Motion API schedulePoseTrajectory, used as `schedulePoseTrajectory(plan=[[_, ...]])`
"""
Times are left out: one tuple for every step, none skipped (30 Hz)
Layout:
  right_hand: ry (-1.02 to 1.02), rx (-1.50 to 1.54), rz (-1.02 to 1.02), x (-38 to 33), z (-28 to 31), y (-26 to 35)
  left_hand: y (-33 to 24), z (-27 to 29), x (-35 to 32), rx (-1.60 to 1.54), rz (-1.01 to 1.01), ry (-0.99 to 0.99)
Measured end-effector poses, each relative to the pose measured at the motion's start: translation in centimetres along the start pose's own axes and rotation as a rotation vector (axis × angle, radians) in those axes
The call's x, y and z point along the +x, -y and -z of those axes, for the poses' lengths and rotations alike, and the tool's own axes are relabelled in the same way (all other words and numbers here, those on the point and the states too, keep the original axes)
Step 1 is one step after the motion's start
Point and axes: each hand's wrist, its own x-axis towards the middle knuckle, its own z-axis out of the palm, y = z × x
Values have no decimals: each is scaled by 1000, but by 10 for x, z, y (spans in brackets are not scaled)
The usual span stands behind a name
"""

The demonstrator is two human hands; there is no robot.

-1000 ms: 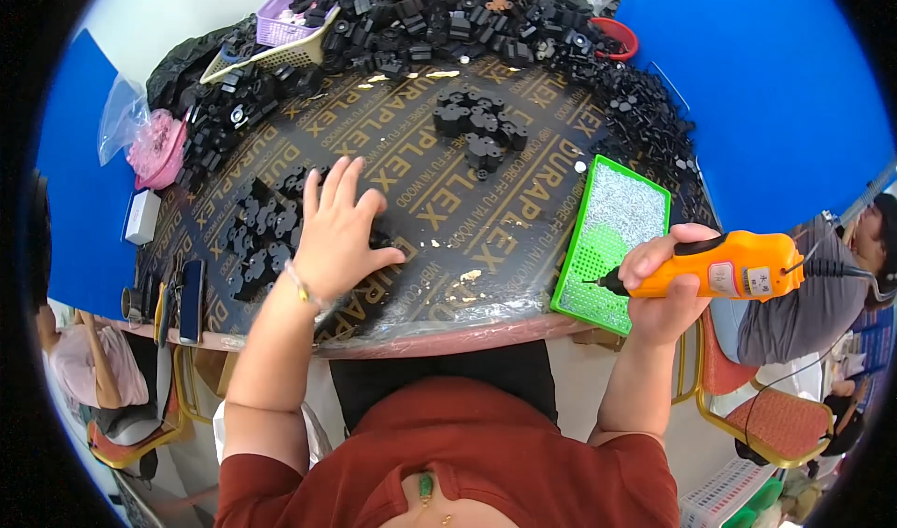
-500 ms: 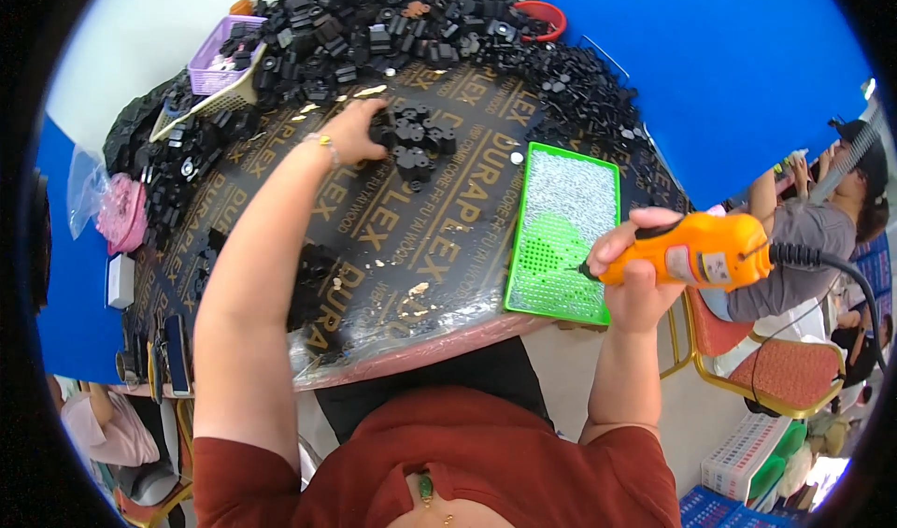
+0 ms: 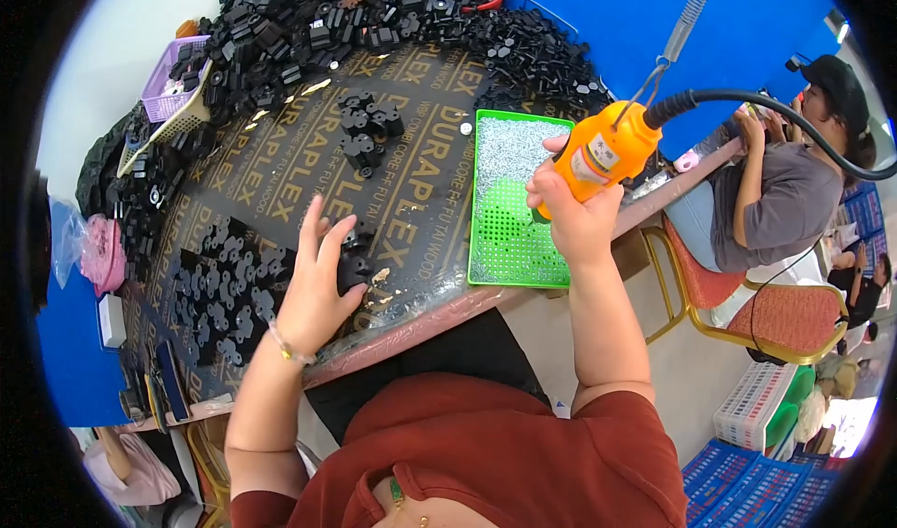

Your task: The recorder is assembling small black plastic components by inserting metal pins from a tray and using an orange handheld power tool to secure or process them.

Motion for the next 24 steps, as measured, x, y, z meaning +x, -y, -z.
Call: schedulePoseTrajectory(plan=[[9, -9, 12, 0, 1, 0, -2, -4, -5, -1, -4, 2], [6, -11, 13, 0, 2, -1, -5, -8, -10, 44, -1, -97], [5, -9, 10, 0, 2, -2, -7, -12, -15, 88, 2, -196], [6, -4, 6, 0, 1, -2, -7, -15, -20, 109, 18, -257], [7, -4, 6, -1, 1, -1, -5, -19, -24, 109, 19, -258], [6, -8, 13, -2, 1, 1, -3, -23, -29, 68, 46, -290], [11, -7, 19, -2, -1, 3, 1, -26, -32, 31, 80, -326], [16, -29, 41, -1, -3, 8, 6, -29, -32, -12, 50, -348], [1, 19, 61, -2, -4, 15, 9, -31, -31, -60, 54, -343], [-15, 68, 80, -2, -6, 23, 12, -33, -32, -101, 37, -331], [6, 114, 116, -4, -10, 30, 8, -33, -33, -157, 52, -295], [33, 164, 162, -3, -18, 37, 7, -34, -32, -191, 35, -276], [58, 211, 208, -5, -28, 44, 7, -35, -32, -228, 17, -257], [71, 231, 185, -7, -40, 50, 8, -36, -32, -245, -8, -248], [116, 288, 165, -10, -52, 49, 9, -35, -33, -240, 3, -255], [160, 335, 146, -14, -65, 50, 10, -35, -33, -263, 29, -233], [166, 184, 87, -18, -80, 53, 10, -35, -33, -282, 55, -210], [225, 224, 56, -19, -91, 49, 8, -35, -33, -282, 63, -214], [282, 263, 26, -21, -102, 46, 6, -33, -33, -296, 59, -221], [292, 298, -28, -22, -113, 46, 5, -33, -32, -309, 56, -228], [302, 333, -83, -23, -122, 45, 6, -34, -31, -323, 18, -241], [322, 355, -60, -22, -130, 41, 10, -38, -32, -301, -4, -245], [328, 361, -62, -22, -134, 38, 13, -39, -31, -279, -26, -248], [339, 362, -66, -23, -139, 35, 12, -40, -32, -286, -23, -260]])
